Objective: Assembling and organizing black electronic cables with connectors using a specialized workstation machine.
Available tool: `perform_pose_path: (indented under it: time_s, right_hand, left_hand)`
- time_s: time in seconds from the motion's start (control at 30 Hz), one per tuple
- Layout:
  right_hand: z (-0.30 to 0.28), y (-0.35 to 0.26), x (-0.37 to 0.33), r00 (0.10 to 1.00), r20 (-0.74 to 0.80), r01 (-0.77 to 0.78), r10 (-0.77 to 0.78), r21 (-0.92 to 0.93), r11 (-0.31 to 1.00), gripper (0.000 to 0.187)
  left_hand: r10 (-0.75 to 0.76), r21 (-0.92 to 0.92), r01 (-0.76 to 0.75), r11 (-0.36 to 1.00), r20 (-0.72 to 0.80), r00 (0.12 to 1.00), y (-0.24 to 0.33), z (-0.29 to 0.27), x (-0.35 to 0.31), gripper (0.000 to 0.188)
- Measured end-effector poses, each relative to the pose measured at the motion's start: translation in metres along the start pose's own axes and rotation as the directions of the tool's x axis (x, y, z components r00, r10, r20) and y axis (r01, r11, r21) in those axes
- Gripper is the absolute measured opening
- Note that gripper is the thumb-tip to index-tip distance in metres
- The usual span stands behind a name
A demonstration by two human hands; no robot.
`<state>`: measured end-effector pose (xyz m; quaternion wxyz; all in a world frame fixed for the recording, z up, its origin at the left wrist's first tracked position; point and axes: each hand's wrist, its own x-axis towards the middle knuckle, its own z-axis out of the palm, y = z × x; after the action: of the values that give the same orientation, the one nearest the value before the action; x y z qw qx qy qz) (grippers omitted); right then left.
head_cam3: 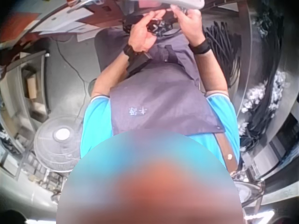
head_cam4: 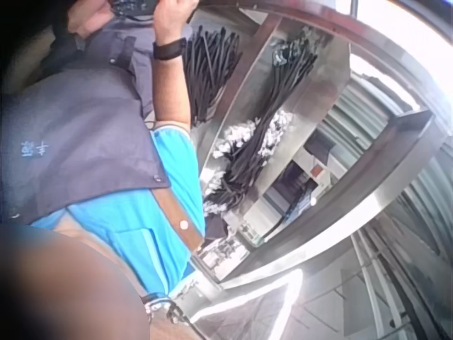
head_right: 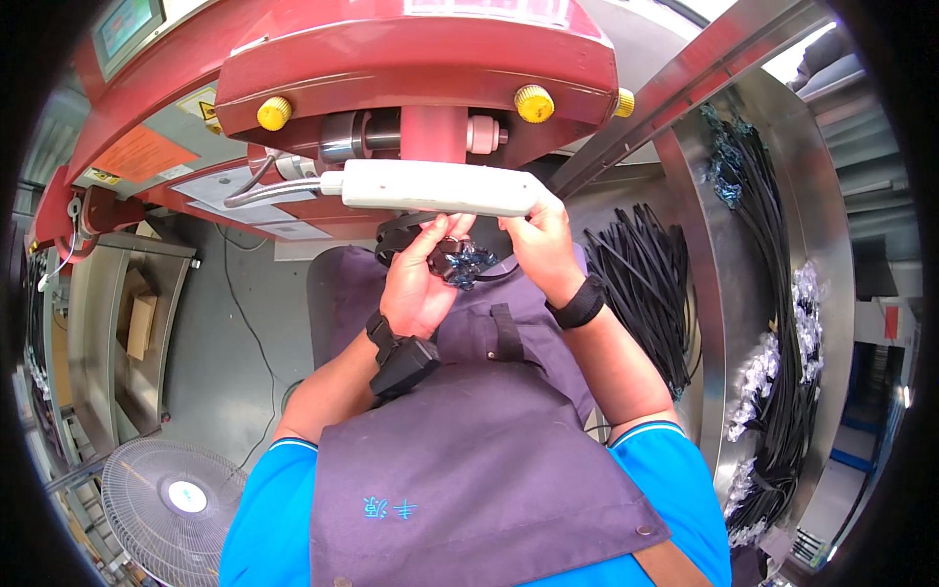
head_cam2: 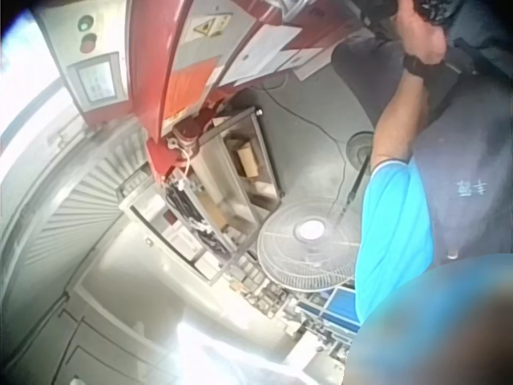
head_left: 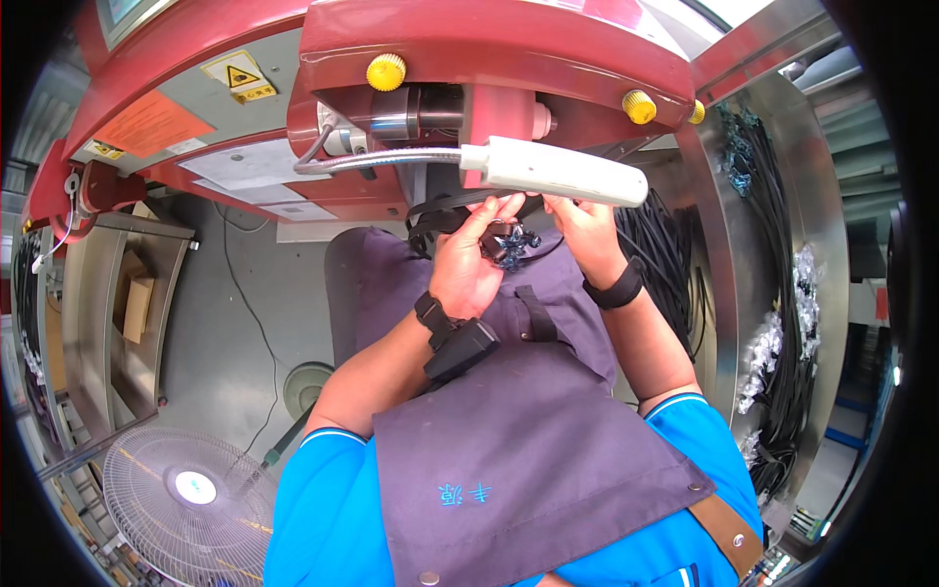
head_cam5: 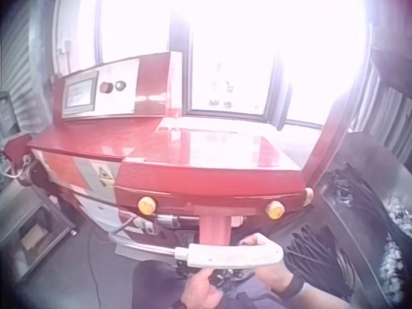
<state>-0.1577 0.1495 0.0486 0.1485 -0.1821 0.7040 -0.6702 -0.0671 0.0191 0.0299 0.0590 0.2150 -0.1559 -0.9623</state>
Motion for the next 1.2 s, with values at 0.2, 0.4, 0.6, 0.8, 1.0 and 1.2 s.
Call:
perform_pose_path:
  time_s: [0.2, 0.4, 0.6, 0.8, 1.0, 1.2]
  right_hand:
    - [-0.002, -0.014, 0.001, 0.906, 0.059, 0.398, -0.42, -0.456, 0.796, 0.019]
    - [-0.008, -0.026, -0.011, 0.702, 0.573, 0.711, -0.424, -0.522, 0.472, 0.022]
    - [-0.003, -0.013, -0.02, 0.902, 0.297, 0.431, -0.313, -0.574, 0.696, 0.014]
    - [-0.013, -0.007, -0.011, 0.957, 0.288, 0.145, -0.036, -0.367, 0.919, 0.013]
    - [0.003, -0.007, -0.009, 0.991, 0.128, 0.051, -0.039, -0.093, 0.994, 0.015]
    - [0.005, 0.001, 0.004, 0.991, 0.086, 0.112, -0.107, -0.062, 0.992, 0.019]
  left_hand:
    - [-0.028, 0.037, 0.028, 0.999, 0.0, 1.0, -0.002, -0.003, 0.004, 0.013]
    - [-0.193, 0.039, 0.192, 0.981, 0.025, 0.981, 0.005, -0.032, 0.01, 0.016]
    - [-0.059, 0.057, 0.058, 0.997, 0.015, 0.998, 0.003, -0.027, 0.002, 0.016]
    - [0.008, 0.095, -0.007, 0.995, -0.012, 1.0, -0.002, -0.027, -0.003, 0.016]
    - [-0.025, 0.069, 0.022, 0.997, 0.043, 0.999, 0.001, -0.02, -0.005, 0.012]
    - [-0.023, 0.025, 0.023, 0.999, 0.011, 1.0, 0.006, -0.005, -0.005, 0.013]
